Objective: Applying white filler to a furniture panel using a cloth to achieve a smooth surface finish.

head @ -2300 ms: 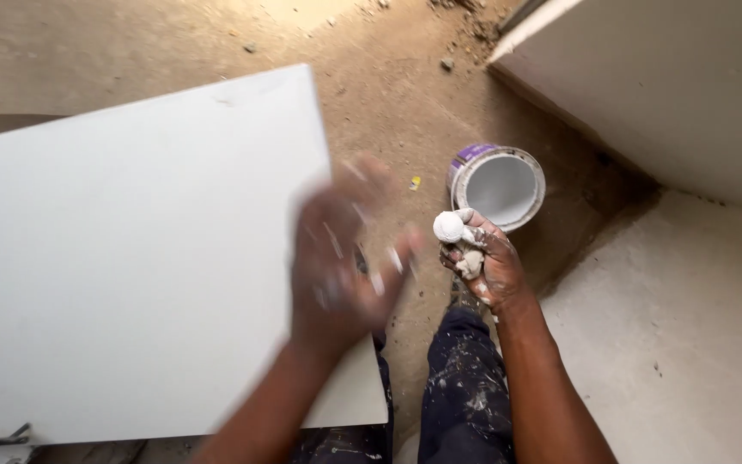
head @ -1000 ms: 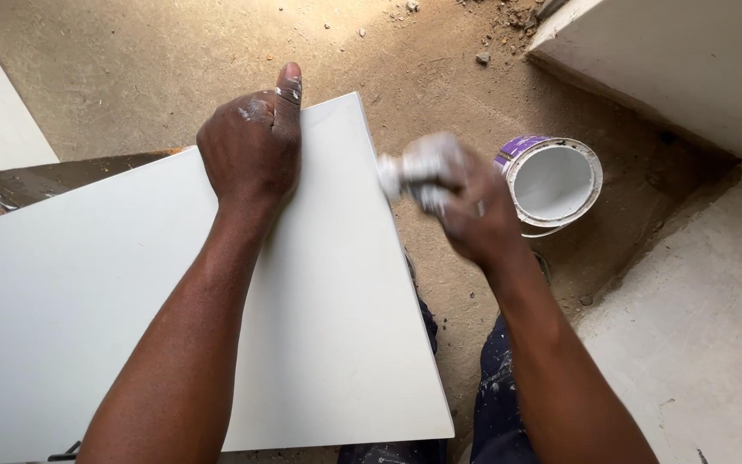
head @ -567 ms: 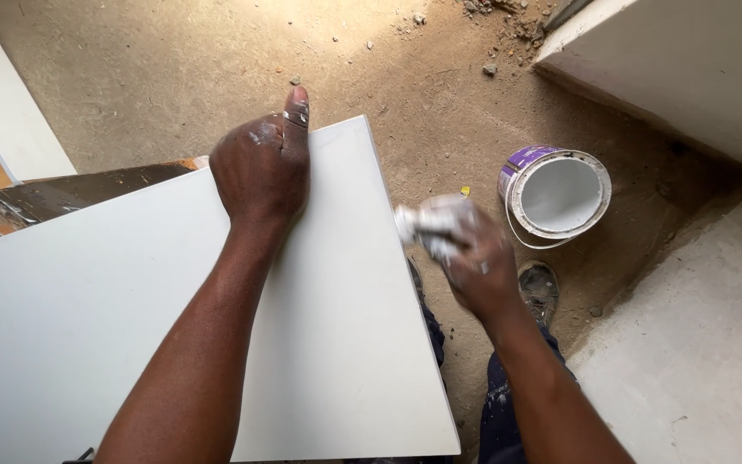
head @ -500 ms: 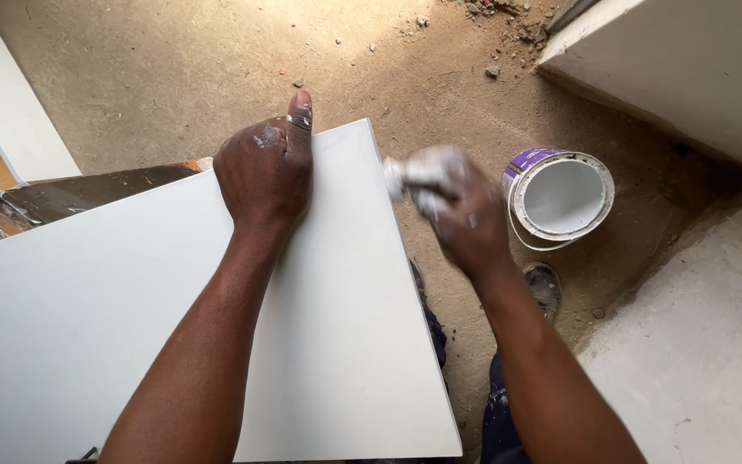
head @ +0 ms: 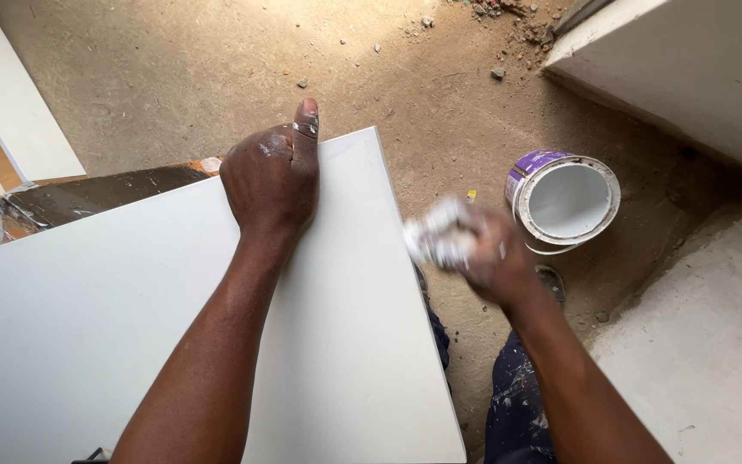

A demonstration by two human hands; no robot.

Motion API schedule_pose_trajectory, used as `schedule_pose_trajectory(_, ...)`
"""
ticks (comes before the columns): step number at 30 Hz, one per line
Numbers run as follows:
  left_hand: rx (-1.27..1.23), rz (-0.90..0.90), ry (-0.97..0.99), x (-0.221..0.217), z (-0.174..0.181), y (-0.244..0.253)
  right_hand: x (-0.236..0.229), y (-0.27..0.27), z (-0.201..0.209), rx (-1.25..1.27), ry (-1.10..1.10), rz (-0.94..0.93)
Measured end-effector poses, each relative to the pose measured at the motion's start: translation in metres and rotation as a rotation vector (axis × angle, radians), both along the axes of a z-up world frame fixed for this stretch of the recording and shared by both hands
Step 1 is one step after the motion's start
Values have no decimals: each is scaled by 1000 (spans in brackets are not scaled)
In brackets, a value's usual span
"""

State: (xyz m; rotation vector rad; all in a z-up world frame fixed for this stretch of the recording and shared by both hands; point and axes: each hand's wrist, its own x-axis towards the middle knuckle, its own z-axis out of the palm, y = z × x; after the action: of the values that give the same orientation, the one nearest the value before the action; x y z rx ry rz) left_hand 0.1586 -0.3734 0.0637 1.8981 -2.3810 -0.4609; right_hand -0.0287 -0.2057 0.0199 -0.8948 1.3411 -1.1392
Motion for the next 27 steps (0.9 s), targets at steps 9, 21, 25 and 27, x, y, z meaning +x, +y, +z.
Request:
schedule_pose_trajectory(9,-63,43,-137,-1,-11,1,5,85,-1,-99,149,31)
schedule_pose_trajectory(21,-113,25,-128,0,-15,-1,-31,-145,10,-362,-295,-131)
schedule_pose_trajectory(25,21,109,-174,-4,-9,-17,-47,-120,29,-141,-147,-187)
schedule_pose_trajectory(27,48,186,-136,-4,-9,-29,-49,-102,21,-60,-123,-91)
